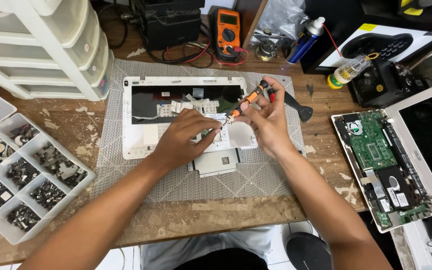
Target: Disassembling internal laptop components by removing screws and prying off plates at a repair bench.
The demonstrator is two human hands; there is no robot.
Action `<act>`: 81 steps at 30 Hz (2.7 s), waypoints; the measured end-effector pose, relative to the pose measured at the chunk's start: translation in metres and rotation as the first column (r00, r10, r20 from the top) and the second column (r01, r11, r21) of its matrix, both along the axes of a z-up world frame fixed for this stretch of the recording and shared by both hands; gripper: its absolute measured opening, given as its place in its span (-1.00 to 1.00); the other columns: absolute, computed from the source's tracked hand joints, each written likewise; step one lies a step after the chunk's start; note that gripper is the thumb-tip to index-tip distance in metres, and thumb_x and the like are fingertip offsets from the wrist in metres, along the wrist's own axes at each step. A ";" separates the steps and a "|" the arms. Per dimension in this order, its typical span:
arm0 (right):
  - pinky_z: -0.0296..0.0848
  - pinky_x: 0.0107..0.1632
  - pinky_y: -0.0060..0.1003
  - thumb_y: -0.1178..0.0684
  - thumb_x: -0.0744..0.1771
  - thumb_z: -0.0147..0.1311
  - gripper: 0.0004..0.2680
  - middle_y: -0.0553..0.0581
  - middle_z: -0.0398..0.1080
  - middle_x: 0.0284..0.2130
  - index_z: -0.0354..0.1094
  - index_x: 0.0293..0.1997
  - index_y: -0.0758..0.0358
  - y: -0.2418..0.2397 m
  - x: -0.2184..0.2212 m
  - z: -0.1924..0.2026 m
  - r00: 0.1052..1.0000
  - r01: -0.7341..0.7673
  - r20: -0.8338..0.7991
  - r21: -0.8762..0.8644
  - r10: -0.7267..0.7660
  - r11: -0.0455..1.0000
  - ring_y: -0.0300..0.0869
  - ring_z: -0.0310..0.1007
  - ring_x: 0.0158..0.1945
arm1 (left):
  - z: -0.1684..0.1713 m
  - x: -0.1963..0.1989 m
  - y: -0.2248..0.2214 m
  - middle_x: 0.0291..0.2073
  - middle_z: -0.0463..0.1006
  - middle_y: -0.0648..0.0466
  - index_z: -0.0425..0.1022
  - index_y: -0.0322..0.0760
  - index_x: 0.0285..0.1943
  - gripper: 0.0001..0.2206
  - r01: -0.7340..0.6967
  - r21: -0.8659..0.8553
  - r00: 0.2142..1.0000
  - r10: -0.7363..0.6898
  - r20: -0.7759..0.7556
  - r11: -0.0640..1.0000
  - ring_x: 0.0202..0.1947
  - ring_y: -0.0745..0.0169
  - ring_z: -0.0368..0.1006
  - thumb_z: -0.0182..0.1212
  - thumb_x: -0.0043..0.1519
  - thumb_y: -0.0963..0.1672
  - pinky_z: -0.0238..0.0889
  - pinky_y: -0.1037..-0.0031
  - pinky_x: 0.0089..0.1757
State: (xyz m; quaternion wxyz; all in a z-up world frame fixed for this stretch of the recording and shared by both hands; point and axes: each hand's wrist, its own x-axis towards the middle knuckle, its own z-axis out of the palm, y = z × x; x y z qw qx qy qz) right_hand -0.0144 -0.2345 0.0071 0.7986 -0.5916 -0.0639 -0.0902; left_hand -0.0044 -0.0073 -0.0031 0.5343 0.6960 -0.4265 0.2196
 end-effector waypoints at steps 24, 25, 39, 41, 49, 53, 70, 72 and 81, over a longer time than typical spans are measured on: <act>0.75 -0.05 -0.05 0.46 0.34 0.09 -0.36 0.28 0.26 -0.16 -0.30 0.45 0.01 0.008 -0.006 -0.003 0.960 0.128 0.272 -0.227 -0.063 0.965 0.02 0.57 -0.17 | 0.056 0.026 0.063 -0.58 0.57 0.10 0.60 -0.20 -0.41 -0.93 -0.217 0.775 0.961 0.268 0.065 0.594 -0.39 0.05 0.53 0.29 0.14 -0.20 0.30 0.26 -0.13; 0.75 -0.05 -0.05 0.46 0.34 0.09 -0.36 0.28 0.26 -0.16 -0.30 0.45 0.01 0.011 -0.009 -0.001 0.962 0.115 0.267 -0.223 -0.053 0.968 0.02 0.57 -0.17 | 0.053 0.025 0.065 -0.58 0.57 0.10 0.60 -0.20 -0.41 -0.93 -0.221 0.779 0.958 0.279 0.061 0.587 -0.39 0.05 0.53 0.29 0.14 -0.20 0.30 0.26 -0.13; 0.72 -0.11 -0.18 0.45 0.30 0.12 -0.41 0.34 0.30 -0.16 -0.25 0.38 0.20 0.009 -0.009 -0.020 0.922 0.123 0.381 -0.449 0.065 0.885 0.02 0.57 -0.16 | 0.037 0.032 0.091 -0.65 0.55 -0.17 0.64 -0.35 -0.52 -0.96 -0.071 0.909 0.848 0.505 -0.161 0.410 -0.53 -0.28 0.59 0.33 -0.02 -0.23 0.47 0.20 -0.47; 0.72 -0.11 -0.20 0.45 0.30 0.12 -0.41 0.32 0.30 -0.15 -0.24 0.38 0.20 0.012 -0.011 -0.018 0.923 0.122 0.379 -0.451 0.066 0.884 0.00 0.57 -0.15 | 0.043 0.030 0.093 -0.62 0.56 -0.20 0.64 -0.39 -0.49 -0.95 -0.054 0.907 0.843 0.506 -0.183 0.418 -0.51 -0.27 0.60 0.30 0.01 -0.25 0.48 0.19 -0.45; 0.70 -0.09 -0.24 0.46 0.30 0.12 -0.40 0.31 0.30 -0.14 -0.26 0.39 0.20 0.013 -0.010 -0.021 0.920 0.129 0.384 -0.485 0.078 0.865 -0.02 0.56 -0.13 | 0.058 0.026 0.097 -0.59 0.57 -0.24 0.64 -0.44 -0.47 -0.89 -0.018 0.887 0.827 0.506 -0.246 0.460 -0.49 -0.28 0.61 0.23 0.09 -0.27 0.49 0.14 -0.43; 0.71 -0.10 -0.18 0.46 0.30 0.12 -0.39 0.32 0.32 -0.16 -0.28 0.40 0.17 0.027 -0.008 -0.017 0.904 0.127 0.415 -0.485 0.100 0.865 0.03 0.57 -0.16 | 0.064 0.025 0.099 -0.60 0.58 -0.22 0.64 -0.40 -0.51 -0.84 -0.071 0.867 0.837 0.502 -0.218 0.494 -0.50 -0.28 0.60 0.20 0.13 -0.26 0.48 0.14 -0.41; 0.66 -0.22 -0.09 0.32 0.27 0.28 -0.48 0.18 0.35 -0.35 -0.05 0.28 0.35 0.096 -0.002 -0.019 0.887 0.189 0.428 -0.682 0.175 0.707 -0.03 0.55 -0.32 | 0.056 0.019 0.093 -0.37 0.65 -0.05 0.67 -0.32 -0.24 -0.91 -0.102 0.751 0.973 0.224 -0.062 0.653 -0.23 -0.07 0.60 0.27 0.16 -0.22 0.37 0.19 -0.05; 0.65 -0.22 -0.09 0.29 0.27 0.31 -0.49 0.16 0.33 -0.38 -0.03 0.26 0.37 0.095 -0.003 -0.022 0.901 0.196 0.405 -0.696 0.153 0.690 -0.04 0.52 -0.33 | 0.055 0.017 0.094 -0.38 0.65 -0.01 0.67 -0.30 -0.23 -0.92 -0.128 0.759 0.967 0.249 -0.046 0.638 -0.24 -0.01 0.60 0.30 0.16 -0.22 0.36 0.24 -0.05; 0.64 -0.24 -0.13 0.30 0.28 0.28 -0.51 0.18 0.30 -0.37 -0.03 0.26 0.32 0.100 -0.003 -0.025 0.890 0.170 0.411 -0.699 0.196 0.695 -0.04 0.52 -0.35 | 0.062 0.018 0.096 -0.37 0.65 -0.01 0.67 -0.30 -0.17 -0.89 -0.113 0.756 0.969 0.240 -0.060 0.644 -0.25 0.01 0.61 0.34 0.15 -0.21 0.38 0.24 -0.08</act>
